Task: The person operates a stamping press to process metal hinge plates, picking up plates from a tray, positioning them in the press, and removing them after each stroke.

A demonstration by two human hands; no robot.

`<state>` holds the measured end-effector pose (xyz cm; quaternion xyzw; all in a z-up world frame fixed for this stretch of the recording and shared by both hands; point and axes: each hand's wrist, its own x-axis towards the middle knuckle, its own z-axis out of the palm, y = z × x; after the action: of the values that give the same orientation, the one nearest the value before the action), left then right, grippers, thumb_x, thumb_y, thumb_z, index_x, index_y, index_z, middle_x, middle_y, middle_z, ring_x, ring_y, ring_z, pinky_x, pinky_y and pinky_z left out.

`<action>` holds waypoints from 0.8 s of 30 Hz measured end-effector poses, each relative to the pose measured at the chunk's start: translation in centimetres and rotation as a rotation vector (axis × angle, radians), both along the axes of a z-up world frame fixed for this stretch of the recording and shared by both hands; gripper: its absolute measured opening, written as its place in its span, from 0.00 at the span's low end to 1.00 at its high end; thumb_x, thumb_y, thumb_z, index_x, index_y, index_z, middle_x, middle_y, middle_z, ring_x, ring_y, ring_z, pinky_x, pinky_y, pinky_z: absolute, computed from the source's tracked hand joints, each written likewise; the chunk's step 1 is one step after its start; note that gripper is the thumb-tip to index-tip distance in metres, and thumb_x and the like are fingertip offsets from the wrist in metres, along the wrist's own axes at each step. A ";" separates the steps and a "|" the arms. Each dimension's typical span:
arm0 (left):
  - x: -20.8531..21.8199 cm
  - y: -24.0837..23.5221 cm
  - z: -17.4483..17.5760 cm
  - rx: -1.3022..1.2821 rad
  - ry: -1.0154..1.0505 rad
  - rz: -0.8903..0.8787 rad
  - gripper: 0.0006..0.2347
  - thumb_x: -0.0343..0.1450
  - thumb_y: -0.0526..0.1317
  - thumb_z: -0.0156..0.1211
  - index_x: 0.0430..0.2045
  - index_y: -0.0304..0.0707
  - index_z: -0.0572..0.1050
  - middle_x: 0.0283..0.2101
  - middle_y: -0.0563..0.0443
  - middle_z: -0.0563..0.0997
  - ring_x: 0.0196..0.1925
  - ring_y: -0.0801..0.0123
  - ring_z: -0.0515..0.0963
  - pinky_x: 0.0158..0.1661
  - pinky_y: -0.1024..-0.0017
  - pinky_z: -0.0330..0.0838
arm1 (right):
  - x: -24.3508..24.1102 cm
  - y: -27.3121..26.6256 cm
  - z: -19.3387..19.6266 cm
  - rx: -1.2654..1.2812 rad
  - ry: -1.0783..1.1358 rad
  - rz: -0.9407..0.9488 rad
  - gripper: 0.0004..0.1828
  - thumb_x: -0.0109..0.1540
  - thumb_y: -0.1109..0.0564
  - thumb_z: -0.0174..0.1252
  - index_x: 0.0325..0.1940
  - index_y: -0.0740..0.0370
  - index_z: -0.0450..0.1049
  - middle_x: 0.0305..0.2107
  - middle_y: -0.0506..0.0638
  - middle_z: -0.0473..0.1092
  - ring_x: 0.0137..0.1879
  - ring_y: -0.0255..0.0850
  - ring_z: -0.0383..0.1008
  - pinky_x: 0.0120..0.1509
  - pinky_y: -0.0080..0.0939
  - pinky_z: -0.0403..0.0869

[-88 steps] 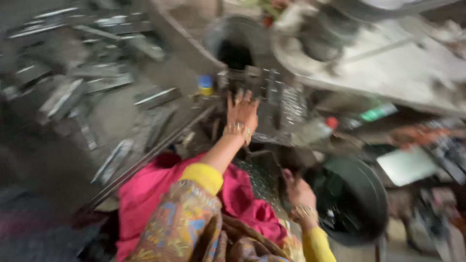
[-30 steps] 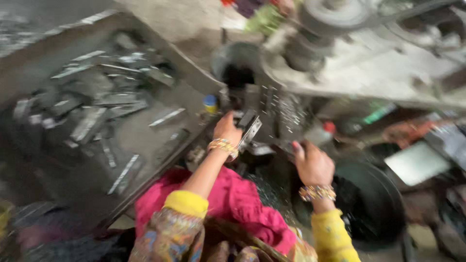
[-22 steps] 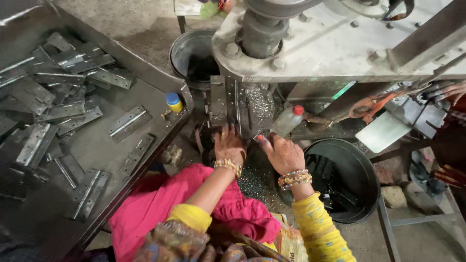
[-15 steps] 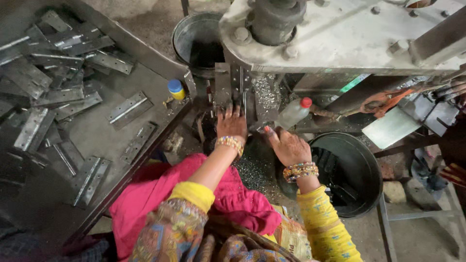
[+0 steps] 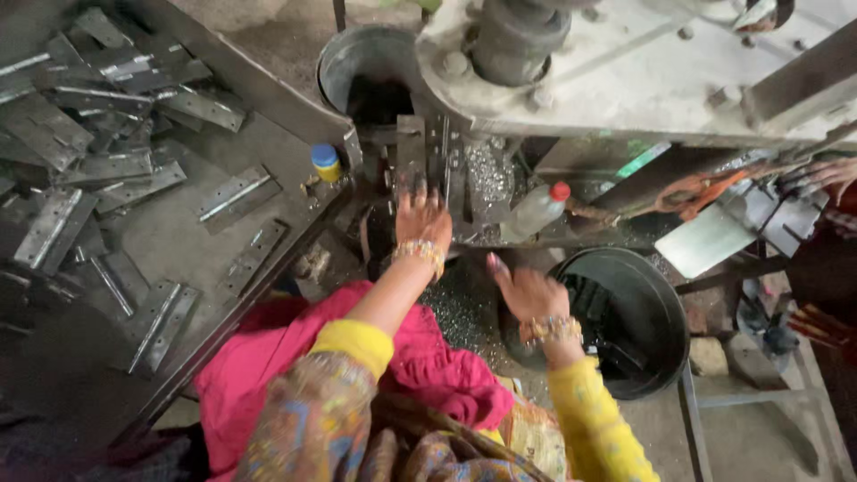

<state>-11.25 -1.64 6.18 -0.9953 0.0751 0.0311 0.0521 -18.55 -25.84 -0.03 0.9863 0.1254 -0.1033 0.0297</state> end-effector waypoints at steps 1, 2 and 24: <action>0.9 -0.1 -0.1 -0.004 -0.063 0.015 0.19 0.77 0.42 0.38 0.59 0.42 0.75 0.71 0.48 0.66 0.76 0.58 0.56 0.73 0.43 0.32 | 1.6 0.8 0.8 0.032 0.021 -0.112 0.31 0.72 0.33 0.37 0.49 0.55 0.79 0.44 0.60 0.79 0.49 0.58 0.79 0.50 0.56 0.75; 1.4 -0.3 -0.4 -0.007 -0.125 0.031 0.19 0.78 0.42 0.38 0.59 0.40 0.74 0.71 0.46 0.67 0.76 0.58 0.57 0.73 0.42 0.32 | 2.4 1.2 1.2 0.064 0.042 -0.224 0.37 0.73 0.28 0.37 0.43 0.57 0.82 0.45 0.60 0.80 0.52 0.57 0.79 0.54 0.54 0.74; 0.6 -0.4 -2.2 -0.090 -0.248 -0.017 0.17 0.72 0.38 0.46 0.50 0.35 0.80 0.64 0.43 0.74 0.71 0.57 0.64 0.71 0.41 0.35 | -1.9 1.9 1.6 0.285 0.284 -0.509 0.47 0.66 0.21 0.31 0.45 0.63 0.80 0.44 0.68 0.75 0.56 0.64 0.74 0.61 0.59 0.72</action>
<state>-10.64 -2.03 4.00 -0.9922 0.0776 -0.0961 0.0168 -20.43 -23.99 1.55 0.9560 -0.1091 -0.2252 -0.1533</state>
